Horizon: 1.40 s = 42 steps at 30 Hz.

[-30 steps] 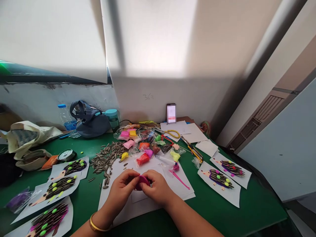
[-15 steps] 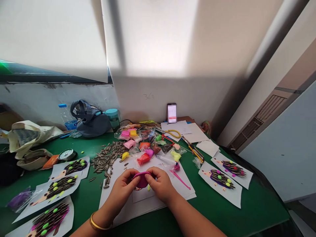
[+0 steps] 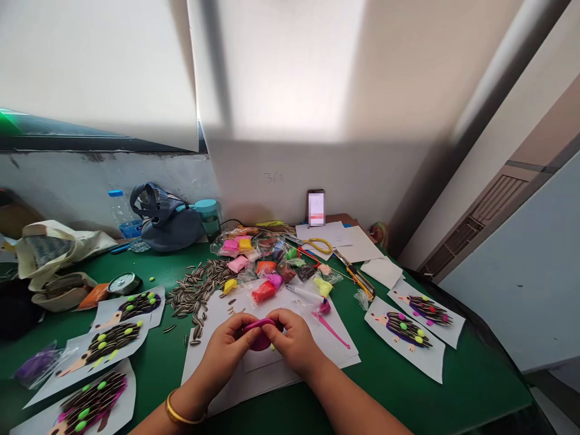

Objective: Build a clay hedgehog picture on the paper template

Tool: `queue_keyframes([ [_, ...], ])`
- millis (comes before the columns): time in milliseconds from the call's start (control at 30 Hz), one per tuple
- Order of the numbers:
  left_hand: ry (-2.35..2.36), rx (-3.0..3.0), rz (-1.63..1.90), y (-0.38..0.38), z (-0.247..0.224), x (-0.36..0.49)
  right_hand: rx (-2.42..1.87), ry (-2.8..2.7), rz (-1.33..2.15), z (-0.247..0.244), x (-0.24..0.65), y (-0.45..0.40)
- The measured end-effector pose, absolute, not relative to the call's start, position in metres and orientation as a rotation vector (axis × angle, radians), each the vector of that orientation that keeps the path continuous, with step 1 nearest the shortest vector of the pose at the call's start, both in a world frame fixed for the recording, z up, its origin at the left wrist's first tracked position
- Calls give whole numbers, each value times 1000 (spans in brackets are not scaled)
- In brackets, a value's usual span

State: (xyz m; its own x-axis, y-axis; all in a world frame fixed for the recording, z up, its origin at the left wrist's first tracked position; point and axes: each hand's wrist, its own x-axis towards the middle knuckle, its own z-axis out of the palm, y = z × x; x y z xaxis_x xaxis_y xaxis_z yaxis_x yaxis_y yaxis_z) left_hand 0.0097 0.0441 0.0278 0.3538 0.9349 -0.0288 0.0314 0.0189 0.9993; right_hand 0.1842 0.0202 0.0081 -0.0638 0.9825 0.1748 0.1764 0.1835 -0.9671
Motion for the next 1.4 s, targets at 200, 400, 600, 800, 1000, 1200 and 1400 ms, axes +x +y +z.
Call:
queue_keyframes([
  [200,996,1396,894,43,30,12,-1170,-1421,1004,4,185,21],
  [400,965,1336,909,42,29,12,-1067,-1379,1109,9,184,20],
  [600,885,1274,935,42,29,12,-1167,-1453,1082,18,180,17],
  [800,922,1386,877,43,25,11,-1198,-1474,1045,15,181,17],
  [1000,954,1364,862,42,26,12,-1160,-1430,1051,11,182,18],
  [1200,924,1402,907,40,25,12,-1188,-1528,991,14,181,17],
  [1400,925,1381,917,41,24,13,-1175,-1513,980,17,182,16],
])
